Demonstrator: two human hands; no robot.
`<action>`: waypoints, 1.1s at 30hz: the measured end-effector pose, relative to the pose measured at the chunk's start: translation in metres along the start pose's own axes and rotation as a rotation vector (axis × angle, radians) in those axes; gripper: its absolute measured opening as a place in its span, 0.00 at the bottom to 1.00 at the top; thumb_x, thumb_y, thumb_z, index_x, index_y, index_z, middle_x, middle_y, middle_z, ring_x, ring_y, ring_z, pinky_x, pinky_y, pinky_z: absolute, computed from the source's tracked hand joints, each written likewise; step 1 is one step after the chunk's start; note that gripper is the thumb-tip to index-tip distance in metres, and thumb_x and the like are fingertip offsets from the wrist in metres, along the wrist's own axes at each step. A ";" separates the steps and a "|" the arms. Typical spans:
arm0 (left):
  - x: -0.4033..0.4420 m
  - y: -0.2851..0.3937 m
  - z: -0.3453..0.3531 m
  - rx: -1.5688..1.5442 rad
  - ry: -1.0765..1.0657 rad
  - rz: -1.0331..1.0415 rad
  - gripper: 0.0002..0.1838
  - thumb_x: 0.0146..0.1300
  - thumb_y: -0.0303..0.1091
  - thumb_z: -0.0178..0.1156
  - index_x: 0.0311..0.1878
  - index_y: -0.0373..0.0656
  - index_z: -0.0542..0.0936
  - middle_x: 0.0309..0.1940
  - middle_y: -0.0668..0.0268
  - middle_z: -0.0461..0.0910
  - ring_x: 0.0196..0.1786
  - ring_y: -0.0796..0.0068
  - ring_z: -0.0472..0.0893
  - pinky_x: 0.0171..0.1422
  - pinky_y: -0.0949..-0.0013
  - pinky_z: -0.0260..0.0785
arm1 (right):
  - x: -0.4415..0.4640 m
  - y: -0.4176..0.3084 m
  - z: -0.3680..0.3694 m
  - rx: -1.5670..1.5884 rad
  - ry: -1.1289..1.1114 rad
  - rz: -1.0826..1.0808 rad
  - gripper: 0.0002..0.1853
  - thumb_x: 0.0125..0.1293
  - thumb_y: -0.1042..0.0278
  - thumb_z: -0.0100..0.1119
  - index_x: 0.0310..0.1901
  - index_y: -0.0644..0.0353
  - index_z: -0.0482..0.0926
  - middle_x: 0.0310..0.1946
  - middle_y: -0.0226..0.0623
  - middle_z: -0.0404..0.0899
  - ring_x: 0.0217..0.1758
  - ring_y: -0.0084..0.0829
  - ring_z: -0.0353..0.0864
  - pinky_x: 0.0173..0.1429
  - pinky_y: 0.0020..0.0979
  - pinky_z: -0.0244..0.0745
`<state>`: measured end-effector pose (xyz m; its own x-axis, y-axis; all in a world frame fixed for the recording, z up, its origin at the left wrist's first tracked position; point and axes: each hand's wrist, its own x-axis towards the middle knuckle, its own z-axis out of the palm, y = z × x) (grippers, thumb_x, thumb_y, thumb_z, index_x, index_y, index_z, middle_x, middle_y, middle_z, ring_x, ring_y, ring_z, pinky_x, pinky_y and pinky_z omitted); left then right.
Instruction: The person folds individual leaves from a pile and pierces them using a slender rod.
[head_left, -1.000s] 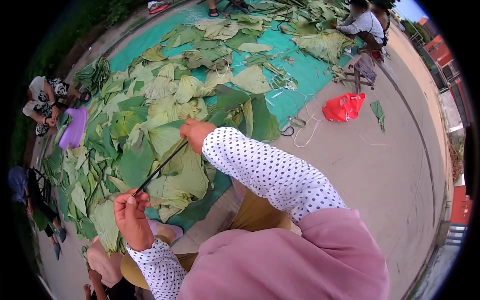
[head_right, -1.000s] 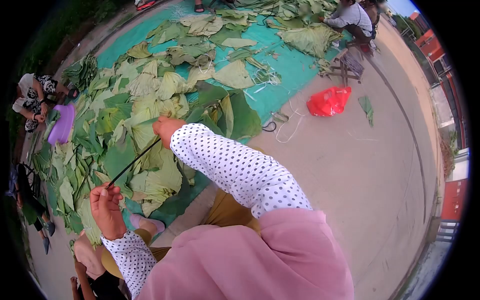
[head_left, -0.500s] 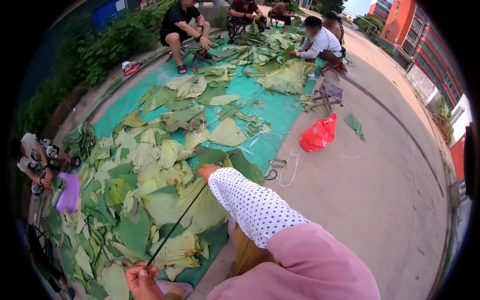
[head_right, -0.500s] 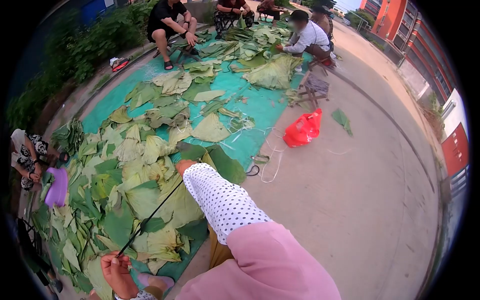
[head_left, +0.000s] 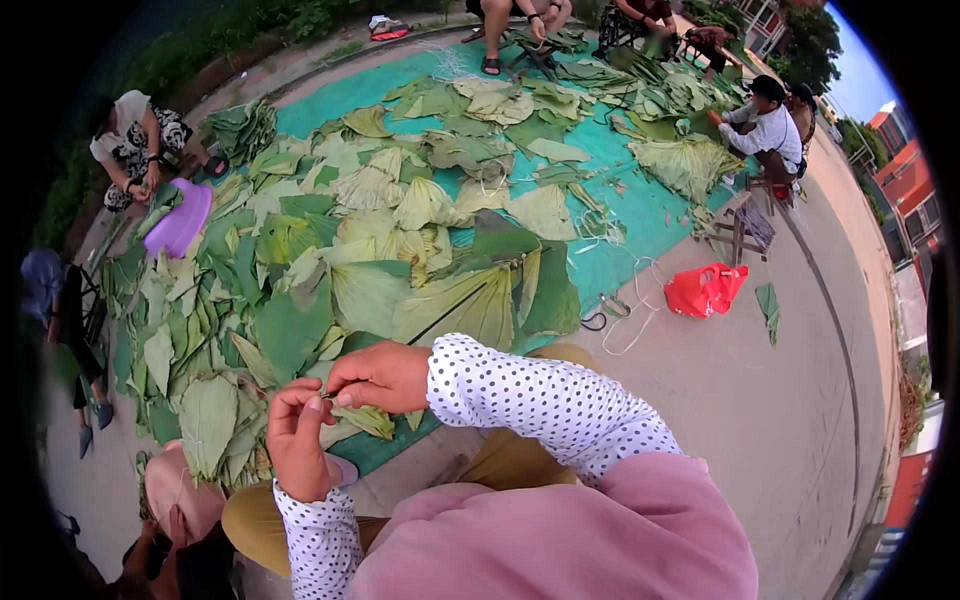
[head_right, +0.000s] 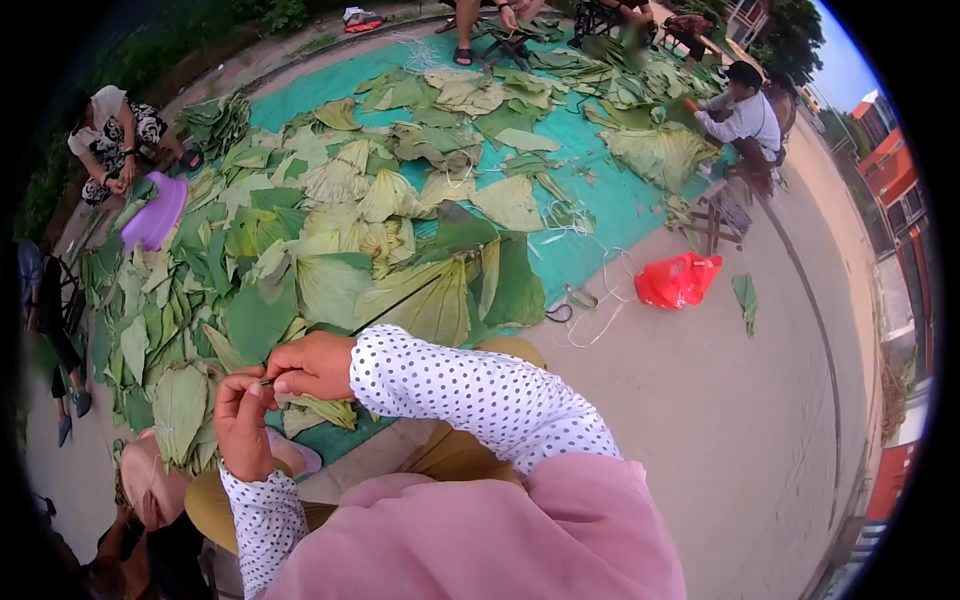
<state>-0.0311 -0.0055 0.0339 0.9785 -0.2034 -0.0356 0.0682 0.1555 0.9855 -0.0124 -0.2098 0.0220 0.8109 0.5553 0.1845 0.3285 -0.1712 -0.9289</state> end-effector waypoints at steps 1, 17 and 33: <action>0.000 -0.009 -0.008 -0.007 -0.015 0.012 0.04 0.65 0.24 0.58 0.42 0.39 0.76 0.51 0.63 0.74 0.38 0.81 0.73 0.44 0.76 0.68 | -0.002 -0.004 0.011 0.012 0.014 -0.017 0.10 0.70 0.66 0.55 0.47 0.61 0.77 0.37 0.39 0.81 0.36 0.36 0.81 0.42 0.35 0.75; 0.039 -0.239 -0.119 -0.108 0.437 -0.852 0.12 0.68 0.35 0.55 0.52 0.47 0.72 0.41 0.66 0.79 0.34 0.75 0.78 0.36 0.69 0.72 | 0.018 -0.022 -0.016 0.431 0.505 0.323 0.06 0.71 0.72 0.54 0.43 0.65 0.76 0.35 0.27 0.78 0.34 0.16 0.73 0.42 0.21 0.71; 0.216 -0.296 -0.158 1.583 -0.391 -0.600 0.22 0.66 0.45 0.52 0.63 0.55 0.76 0.78 0.64 0.47 0.80 0.68 0.45 0.80 0.48 0.40 | 0.052 -0.004 -0.014 0.414 0.471 0.396 0.06 0.71 0.76 0.52 0.45 0.68 0.76 0.35 0.31 0.77 0.34 0.17 0.76 0.41 0.21 0.71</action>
<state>0.1910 0.0570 -0.2912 0.7735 -0.1134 -0.6236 -0.1012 -0.9933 0.0551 0.0352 -0.1917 0.0403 0.9832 0.0918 -0.1580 -0.1659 0.0858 -0.9824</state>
